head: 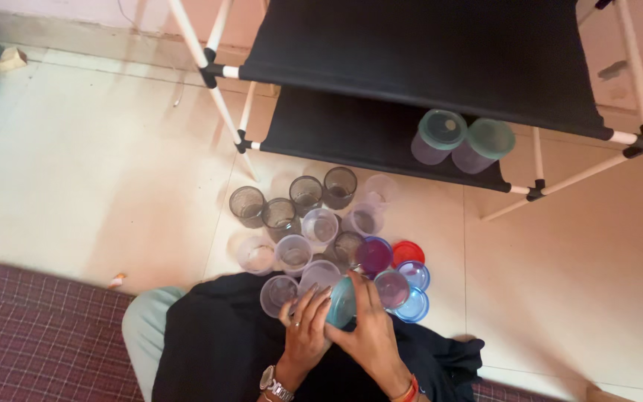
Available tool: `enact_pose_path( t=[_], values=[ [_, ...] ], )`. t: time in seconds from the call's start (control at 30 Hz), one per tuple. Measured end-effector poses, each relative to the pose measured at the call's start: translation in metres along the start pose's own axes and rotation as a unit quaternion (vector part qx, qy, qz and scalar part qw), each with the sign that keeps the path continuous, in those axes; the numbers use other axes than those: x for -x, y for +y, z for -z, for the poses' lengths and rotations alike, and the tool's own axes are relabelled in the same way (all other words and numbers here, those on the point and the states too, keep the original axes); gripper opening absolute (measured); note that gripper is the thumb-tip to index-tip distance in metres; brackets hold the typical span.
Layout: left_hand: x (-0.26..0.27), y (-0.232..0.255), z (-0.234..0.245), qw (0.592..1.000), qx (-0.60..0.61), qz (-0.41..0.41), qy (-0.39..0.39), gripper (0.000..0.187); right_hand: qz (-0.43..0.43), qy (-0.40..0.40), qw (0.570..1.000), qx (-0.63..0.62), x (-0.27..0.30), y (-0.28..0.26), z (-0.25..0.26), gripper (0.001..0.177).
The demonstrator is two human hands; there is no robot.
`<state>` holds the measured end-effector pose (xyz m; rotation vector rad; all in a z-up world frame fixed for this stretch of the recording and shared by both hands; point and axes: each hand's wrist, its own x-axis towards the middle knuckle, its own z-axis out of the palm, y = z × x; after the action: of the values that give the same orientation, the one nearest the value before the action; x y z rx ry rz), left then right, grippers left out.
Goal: The person sits on a mat and sorts a pile of plastic containers and lids by color and type. They pick up containers, match lids to containers, and place them into separate groups on the floor.
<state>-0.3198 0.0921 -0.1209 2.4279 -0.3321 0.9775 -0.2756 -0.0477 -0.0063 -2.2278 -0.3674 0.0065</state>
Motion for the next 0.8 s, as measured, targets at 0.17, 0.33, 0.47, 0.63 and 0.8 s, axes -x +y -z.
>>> enact_pose_path(
  t=[0.17,0.33,0.47,0.63,0.8],
  values=[
    [-0.004,0.002,0.006,0.999,0.041,0.031,-0.018,0.057,0.008,0.021,1.0,0.005,0.001,-0.001,-0.005,0.089],
    [-0.014,-0.002,0.012,0.997,0.075,0.025,-0.008,0.062,0.046,0.037,0.998,0.009,0.001,-0.001,-0.008,0.088],
    [-0.022,-0.002,0.015,0.994,0.109,0.017,0.014,0.063,0.067,0.039,0.997,0.017,0.002,0.002,-0.01,0.089],
    [-0.035,-0.004,0.019,0.99,0.137,0.028,0.027,0.05,0.08,0.08,0.993,0.015,0.002,0.0,-0.008,0.085],
    [-0.04,-0.003,0.02,0.987,0.156,0.038,0.018,0.061,0.122,0.127,0.984,0.015,0.004,-0.001,-0.004,0.077]
  ],
)
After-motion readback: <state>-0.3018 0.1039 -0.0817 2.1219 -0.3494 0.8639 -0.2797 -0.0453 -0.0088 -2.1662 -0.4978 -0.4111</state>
